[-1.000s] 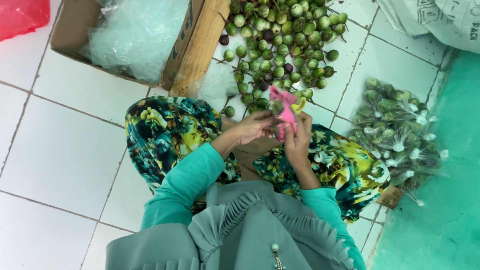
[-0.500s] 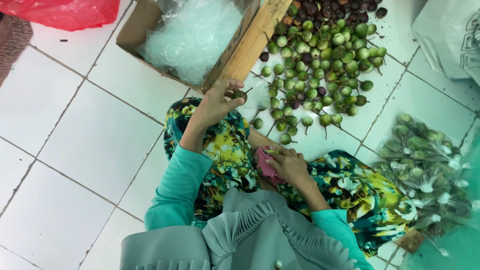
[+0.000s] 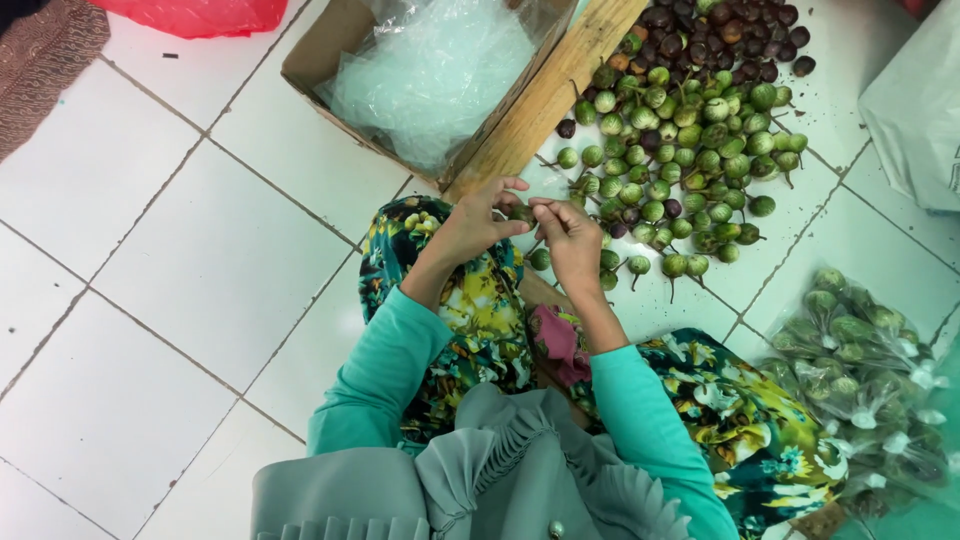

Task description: The person places small green and purple eggplants into small clear plastic bags by hand, ties the bags closed, and sets them aside.

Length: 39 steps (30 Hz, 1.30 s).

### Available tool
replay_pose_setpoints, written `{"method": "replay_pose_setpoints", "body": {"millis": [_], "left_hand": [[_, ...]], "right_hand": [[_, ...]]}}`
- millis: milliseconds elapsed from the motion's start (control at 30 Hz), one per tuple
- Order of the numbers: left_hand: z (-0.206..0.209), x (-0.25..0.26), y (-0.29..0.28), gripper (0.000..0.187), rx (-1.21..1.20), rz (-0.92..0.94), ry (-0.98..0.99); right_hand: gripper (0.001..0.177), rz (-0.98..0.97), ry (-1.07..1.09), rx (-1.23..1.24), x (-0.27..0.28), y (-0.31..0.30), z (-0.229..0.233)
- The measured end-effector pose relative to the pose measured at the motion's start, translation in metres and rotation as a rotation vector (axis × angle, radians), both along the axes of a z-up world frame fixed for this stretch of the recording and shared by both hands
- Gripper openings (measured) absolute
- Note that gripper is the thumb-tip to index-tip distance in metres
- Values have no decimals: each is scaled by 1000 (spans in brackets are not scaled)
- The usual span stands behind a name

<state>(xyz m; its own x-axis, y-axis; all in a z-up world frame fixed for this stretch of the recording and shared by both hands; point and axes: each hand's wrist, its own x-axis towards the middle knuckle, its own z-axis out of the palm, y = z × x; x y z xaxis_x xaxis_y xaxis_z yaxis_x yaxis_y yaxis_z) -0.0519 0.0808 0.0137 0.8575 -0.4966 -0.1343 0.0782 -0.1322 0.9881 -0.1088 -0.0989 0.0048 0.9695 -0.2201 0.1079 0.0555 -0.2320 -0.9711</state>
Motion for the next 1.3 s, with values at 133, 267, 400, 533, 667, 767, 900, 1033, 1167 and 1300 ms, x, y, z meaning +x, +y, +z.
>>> {"method": "replay_pose_setpoints", "body": {"millis": [133, 267, 400, 533, 667, 767, 900, 1033, 1167, 1300], "left_hand": [[18, 1, 5, 52, -28, 24, 0], [-24, 17, -5, 59, 630, 37, -313], [-149, 48, -39, 44, 1253, -63, -419], [-91, 52, -33, 47, 744, -67, -289], [-37, 35, -30, 22, 116, 7, -162], [-18, 30, -31, 13, 63, 85, -227], [-29, 28, -45, 9, -44, 201, -410], [-11, 11, -54, 7, -99, 171, -344], [2, -1, -53, 13, -230, 136, -62], [16, -6, -46, 18, -305, 125, 100]], "right_hand": [[24, -51, 24, 47, -2, -3, 18], [25, -144, 59, 80, -3, -28, 16], [25, -160, 35, 87, -9, -49, 20], [17, -216, -14, 111, -13, -58, 16], [16, -275, -103, 221, -17, -57, 27], [15, -276, -154, 233, -16, -50, 37], [17, -243, -169, 202, -22, -40, 38], [17, -214, -155, 85, -34, -22, 56], [16, -197, -248, -208, -37, -23, 55], [17, -191, -293, -423, -40, -27, 44]]}}
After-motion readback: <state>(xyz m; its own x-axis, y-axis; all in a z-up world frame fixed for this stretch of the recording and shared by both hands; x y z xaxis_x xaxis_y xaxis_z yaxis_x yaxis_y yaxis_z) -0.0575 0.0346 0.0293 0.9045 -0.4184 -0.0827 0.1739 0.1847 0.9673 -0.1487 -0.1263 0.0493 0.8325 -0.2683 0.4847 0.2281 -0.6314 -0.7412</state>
